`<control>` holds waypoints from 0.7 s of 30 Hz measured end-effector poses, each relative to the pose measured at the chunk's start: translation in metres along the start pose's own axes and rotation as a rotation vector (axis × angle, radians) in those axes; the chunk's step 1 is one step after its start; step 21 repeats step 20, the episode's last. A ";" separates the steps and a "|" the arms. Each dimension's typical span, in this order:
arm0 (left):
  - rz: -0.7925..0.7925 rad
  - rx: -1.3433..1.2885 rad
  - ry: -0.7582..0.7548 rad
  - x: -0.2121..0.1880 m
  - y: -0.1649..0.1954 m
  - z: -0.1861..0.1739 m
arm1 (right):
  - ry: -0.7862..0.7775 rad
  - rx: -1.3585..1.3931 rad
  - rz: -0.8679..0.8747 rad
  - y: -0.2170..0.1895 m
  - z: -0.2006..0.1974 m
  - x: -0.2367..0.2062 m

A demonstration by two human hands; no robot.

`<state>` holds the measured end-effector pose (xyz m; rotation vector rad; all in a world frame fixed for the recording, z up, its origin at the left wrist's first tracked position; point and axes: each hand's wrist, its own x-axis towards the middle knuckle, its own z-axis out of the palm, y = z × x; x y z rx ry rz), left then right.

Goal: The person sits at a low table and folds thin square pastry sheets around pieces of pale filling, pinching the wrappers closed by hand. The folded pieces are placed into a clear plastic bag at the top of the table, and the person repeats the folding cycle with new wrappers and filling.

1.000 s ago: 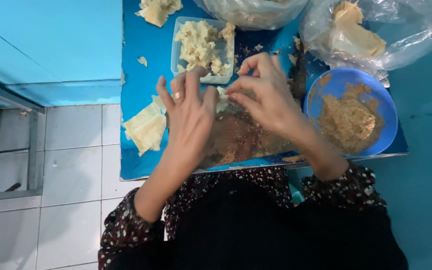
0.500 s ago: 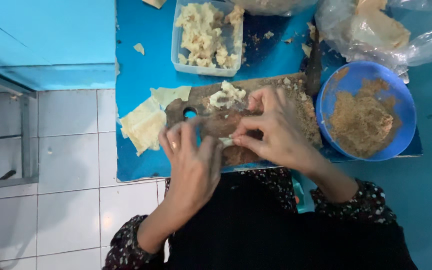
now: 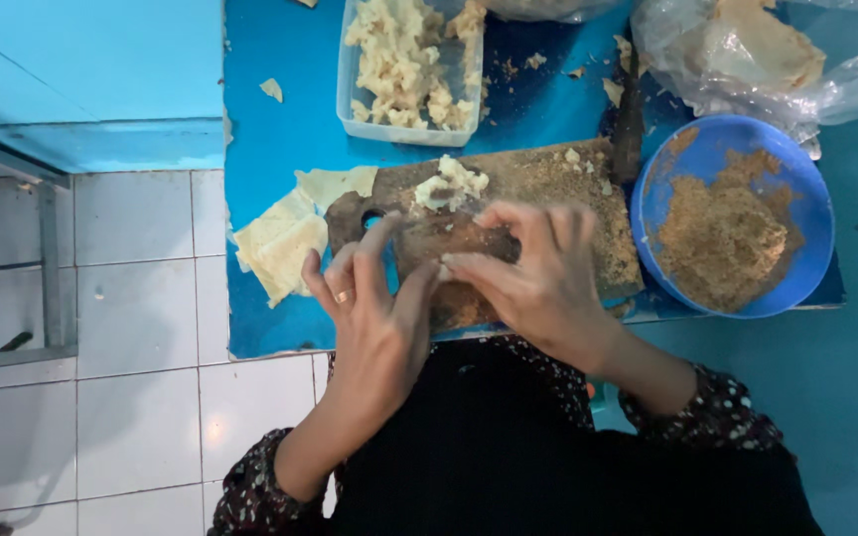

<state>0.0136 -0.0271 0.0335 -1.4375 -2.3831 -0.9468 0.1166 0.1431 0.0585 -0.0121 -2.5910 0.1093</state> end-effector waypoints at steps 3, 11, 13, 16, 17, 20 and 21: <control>-0.021 -0.093 0.043 0.000 -0.002 0.004 | -0.033 0.064 0.018 0.003 0.001 0.006; -0.027 -0.145 0.106 -0.007 -0.004 0.019 | -0.036 0.071 -0.007 -0.004 -0.001 0.006; -0.022 -0.146 0.107 -0.006 -0.006 0.019 | -0.040 0.066 -0.035 -0.004 -0.002 0.006; -0.015 -0.168 0.078 -0.003 -0.006 0.015 | -0.140 0.128 -0.066 0.010 -0.007 0.010; -0.012 -0.175 0.055 -0.002 -0.007 0.012 | -0.217 0.191 -0.077 0.020 -0.010 0.013; 0.001 -0.256 -0.023 0.000 -0.012 0.002 | -0.429 0.590 0.085 0.046 -0.016 0.023; 0.001 -0.256 -0.023 0.000 -0.012 0.002 | -0.429 0.590 0.085 0.046 -0.016 0.023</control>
